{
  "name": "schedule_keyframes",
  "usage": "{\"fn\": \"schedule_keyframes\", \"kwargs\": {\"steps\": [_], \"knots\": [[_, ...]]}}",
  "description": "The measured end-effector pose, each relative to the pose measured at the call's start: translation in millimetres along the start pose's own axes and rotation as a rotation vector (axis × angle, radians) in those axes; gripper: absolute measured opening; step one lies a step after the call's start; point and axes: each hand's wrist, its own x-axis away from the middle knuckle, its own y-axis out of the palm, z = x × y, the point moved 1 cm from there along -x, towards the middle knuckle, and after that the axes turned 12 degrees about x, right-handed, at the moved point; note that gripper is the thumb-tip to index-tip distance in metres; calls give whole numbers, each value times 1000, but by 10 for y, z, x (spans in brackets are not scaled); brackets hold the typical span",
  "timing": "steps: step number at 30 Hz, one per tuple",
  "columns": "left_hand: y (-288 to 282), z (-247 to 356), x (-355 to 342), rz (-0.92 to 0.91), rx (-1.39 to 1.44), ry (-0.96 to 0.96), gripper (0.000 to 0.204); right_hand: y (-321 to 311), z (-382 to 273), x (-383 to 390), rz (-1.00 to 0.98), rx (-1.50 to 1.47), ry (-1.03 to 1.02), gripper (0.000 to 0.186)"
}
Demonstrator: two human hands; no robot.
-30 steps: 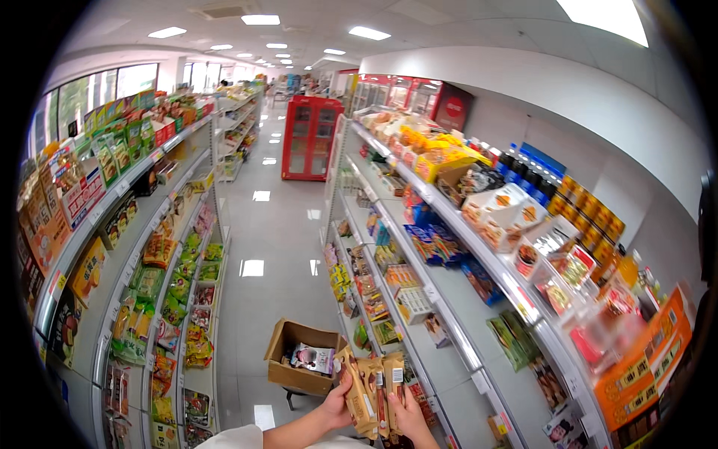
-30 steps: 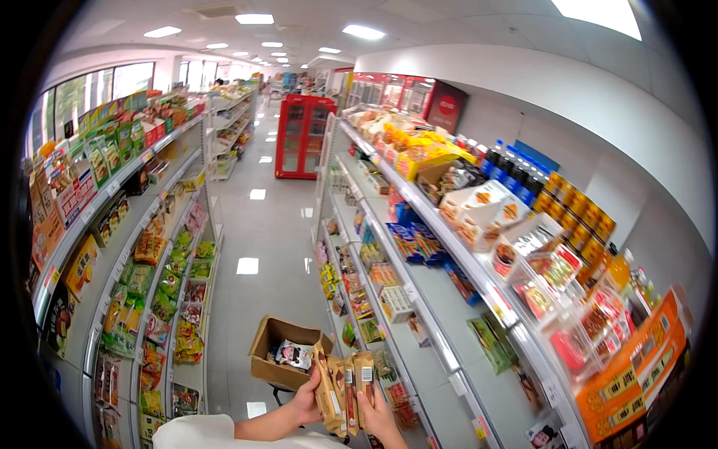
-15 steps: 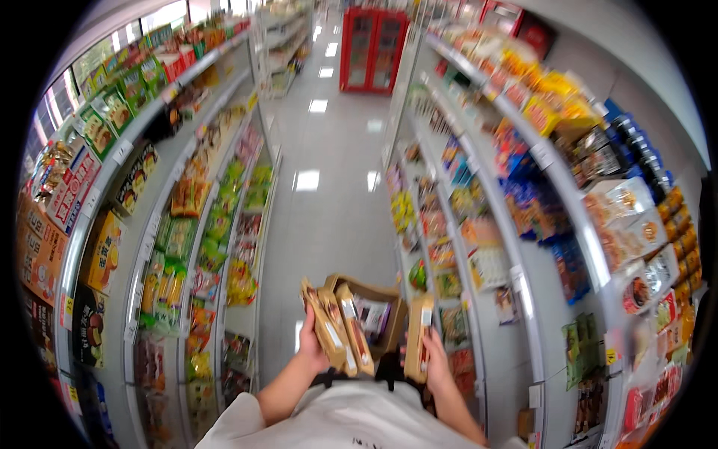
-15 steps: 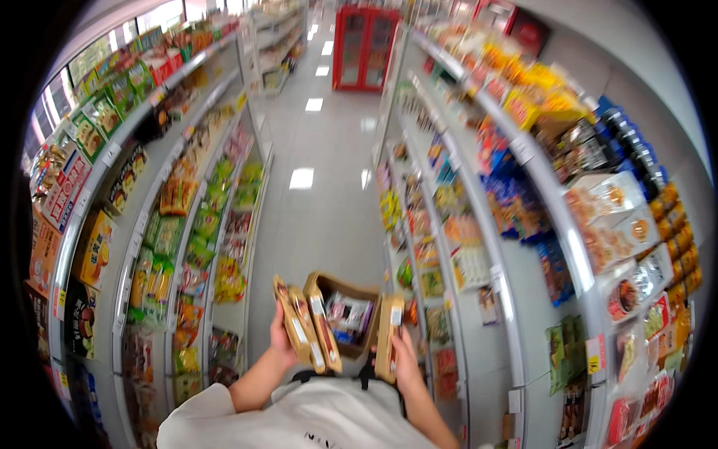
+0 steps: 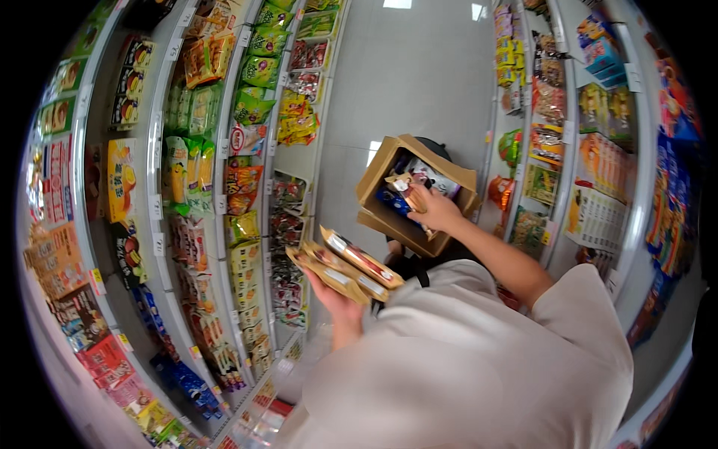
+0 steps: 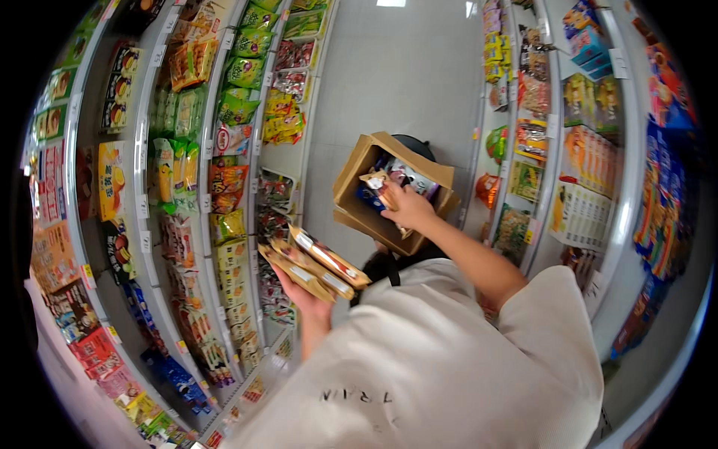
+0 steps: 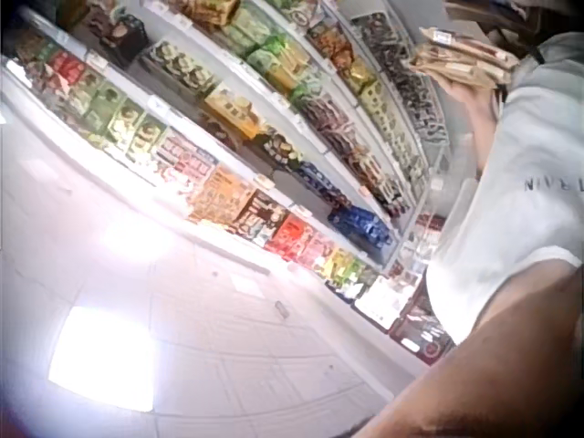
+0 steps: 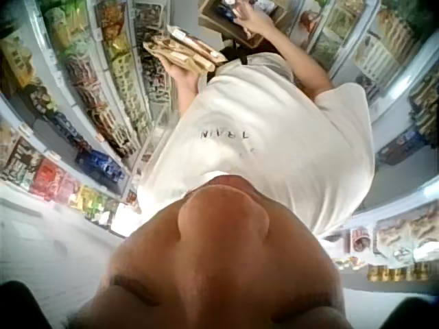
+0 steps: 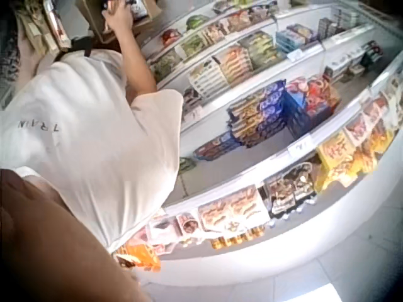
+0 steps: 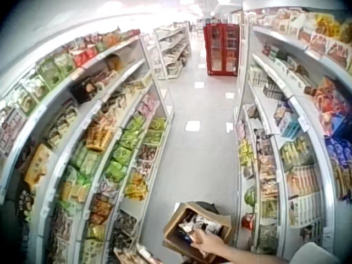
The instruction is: The person walks through a convenience store aisle carrying a cardboard box. They repeatedly pick various packaged snack items from the shelves and place them into the box. The person moves along the aisle, selecting items from different shelf levels and continuing to fill the box.
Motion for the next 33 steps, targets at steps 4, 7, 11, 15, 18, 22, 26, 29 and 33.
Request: {"fn": "schedule_keyframes", "kwargs": {"steps": [4,7,11,15,18,22,26,29,33], "knots": [[-55,-520,280,69,142,89,68,385,294,-501,-9,173,-31,75],[-61,-733,449,123,159,110,66,661,303,-561,-23,227,-190,71],[-129,-725,641,219,144,198,69,1117,337,-615,-72,540,-169,44],[-258,-575,776,204,150,280,71,1173,375,-536,-178,559,-189,31],[-339,-445,752,187,150,342,69,1122,425,-472,-176,468,-194,37],[-420,-327,697,98,205,359,64,533,-61,-156,-351,400,-278,42],[-641,-232,376,52,187,248,59,178,-528,264,-438,-156,-351,62],[-579,-286,157,80,82,100,57,83,-719,605,-448,-473,-410,66],[-373,-444,-121,0,98,-180,54,196,-628,817,-260,-821,-315,64]]}}
